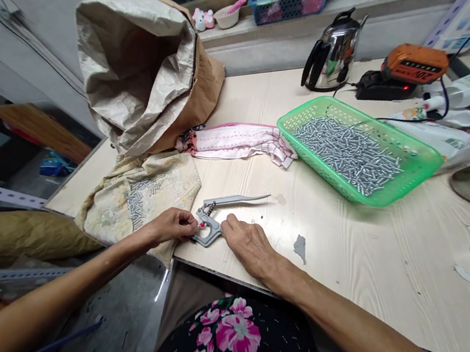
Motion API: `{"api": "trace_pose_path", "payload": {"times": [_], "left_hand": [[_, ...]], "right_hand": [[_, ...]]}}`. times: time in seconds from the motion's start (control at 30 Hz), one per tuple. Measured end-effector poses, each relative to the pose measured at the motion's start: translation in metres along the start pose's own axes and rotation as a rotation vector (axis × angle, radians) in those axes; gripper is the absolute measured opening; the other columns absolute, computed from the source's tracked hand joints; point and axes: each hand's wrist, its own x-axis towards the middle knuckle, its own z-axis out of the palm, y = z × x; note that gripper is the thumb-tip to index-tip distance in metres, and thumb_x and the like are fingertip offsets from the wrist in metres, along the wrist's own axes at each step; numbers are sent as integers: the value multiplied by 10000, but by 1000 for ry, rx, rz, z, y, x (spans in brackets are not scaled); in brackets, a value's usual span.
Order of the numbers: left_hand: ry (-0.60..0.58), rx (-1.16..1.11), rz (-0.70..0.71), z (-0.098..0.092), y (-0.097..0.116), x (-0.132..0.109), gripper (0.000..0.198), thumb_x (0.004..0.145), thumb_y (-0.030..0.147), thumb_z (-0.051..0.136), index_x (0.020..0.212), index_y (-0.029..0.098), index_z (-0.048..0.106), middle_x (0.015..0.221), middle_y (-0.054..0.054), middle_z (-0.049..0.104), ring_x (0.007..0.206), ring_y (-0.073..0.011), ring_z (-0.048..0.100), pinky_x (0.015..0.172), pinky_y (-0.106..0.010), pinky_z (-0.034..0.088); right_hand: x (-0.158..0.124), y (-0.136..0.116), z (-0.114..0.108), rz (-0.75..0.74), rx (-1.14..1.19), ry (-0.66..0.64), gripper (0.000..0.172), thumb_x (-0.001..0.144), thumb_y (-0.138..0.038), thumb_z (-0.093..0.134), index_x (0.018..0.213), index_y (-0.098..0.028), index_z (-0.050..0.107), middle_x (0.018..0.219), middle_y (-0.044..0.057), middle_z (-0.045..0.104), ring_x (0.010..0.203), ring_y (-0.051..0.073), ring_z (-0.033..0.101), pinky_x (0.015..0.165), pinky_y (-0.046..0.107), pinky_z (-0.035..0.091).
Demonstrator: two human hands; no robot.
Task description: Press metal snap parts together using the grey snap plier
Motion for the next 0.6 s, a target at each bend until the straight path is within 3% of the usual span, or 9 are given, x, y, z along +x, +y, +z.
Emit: {"api": "trace_pose_path", "payload": {"times": [0.17,0.4,0.6], "left_hand": [[-72,74,-1,-6,5,7,167,616,299,669,631,142,616,516,27,549,480,-93,473,485,-208,373],[-227,-9,-151,-11,13,10,280,557,345,760,575,149,561,467,37,526,460,-88,476,499,-224,427],[-301,-4,-203,-15,15,12,393,480,421,823,565,149,552,472,39,537,465,-81,479,525,-229,441]], "right_hand": [[2,3,4,27,34,-33,148,954,-113,387,905,-166,516,907,37,550,598,120,403,505,306,144],[1,1,-4,21,56,-97,168,948,-93,360,923,-172,507,907,36,546,611,129,379,509,308,132],[0,4,6,-5,105,-40,169,976,-126,326,914,-180,475,922,32,543,603,119,363,508,295,136]]}}
